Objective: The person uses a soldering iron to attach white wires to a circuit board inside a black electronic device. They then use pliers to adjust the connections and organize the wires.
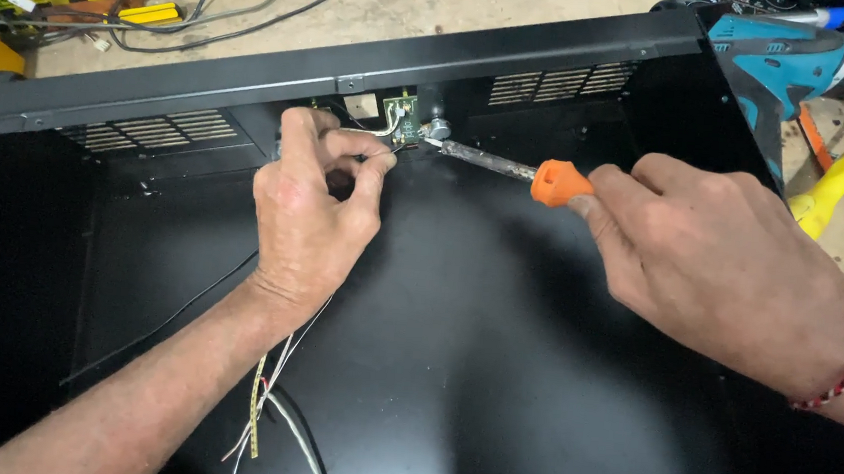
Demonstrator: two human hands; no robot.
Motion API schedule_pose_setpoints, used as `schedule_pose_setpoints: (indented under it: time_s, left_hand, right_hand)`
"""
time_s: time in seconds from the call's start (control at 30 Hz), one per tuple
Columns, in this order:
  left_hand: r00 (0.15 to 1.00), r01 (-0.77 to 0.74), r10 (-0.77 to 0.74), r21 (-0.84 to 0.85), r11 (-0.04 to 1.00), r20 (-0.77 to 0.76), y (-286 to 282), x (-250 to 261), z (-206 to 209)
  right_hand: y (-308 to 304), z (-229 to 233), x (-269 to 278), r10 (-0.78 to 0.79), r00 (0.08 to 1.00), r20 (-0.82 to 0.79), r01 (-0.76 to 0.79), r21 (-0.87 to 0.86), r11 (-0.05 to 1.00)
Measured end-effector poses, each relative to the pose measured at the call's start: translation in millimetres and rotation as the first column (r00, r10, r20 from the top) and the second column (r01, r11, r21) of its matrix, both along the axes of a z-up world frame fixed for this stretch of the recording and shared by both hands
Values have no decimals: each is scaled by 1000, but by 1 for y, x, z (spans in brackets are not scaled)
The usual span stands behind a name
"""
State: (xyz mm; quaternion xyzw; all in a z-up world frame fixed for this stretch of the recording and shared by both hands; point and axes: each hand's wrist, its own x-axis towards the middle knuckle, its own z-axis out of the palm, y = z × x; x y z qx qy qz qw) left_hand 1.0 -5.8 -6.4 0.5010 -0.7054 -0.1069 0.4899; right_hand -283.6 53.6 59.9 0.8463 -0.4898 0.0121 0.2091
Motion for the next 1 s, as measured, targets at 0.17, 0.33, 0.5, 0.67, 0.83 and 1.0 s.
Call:
schedule_pose_setpoints:
  time_s: [0.17,0.33,0.5,0.67,0.83,1.0]
  left_hand:
    - [1000,6,-6,-14,1000,8,0,0,0]
    - [1000,18,-18,-11,1000,-1,1,-1,1]
    - [999,29,-29,-12,1000,-13,2,-1,1]
    - [999,30,-30,-2,1000,-13,1,-1,1]
    - [1000,12,-12,14,1000,-8,0,-2,1]
    - [1000,4,-4,10,1000,9,-1,-3,1]
  right_hand:
    - [-2,0,1,0,999,39,-1,23,1000]
    - [-2,1,2,1,999,32,-2,27,1000]
    - [-1,2,2,1,999,52,-3,33,999]
    - [-2,1,1,21,1000,2,-21,3,1000]
    - [-1,2,2,6,1000,17,-6,20,1000]
    - [-1,3,1,11,1000,10,-11,35,999]
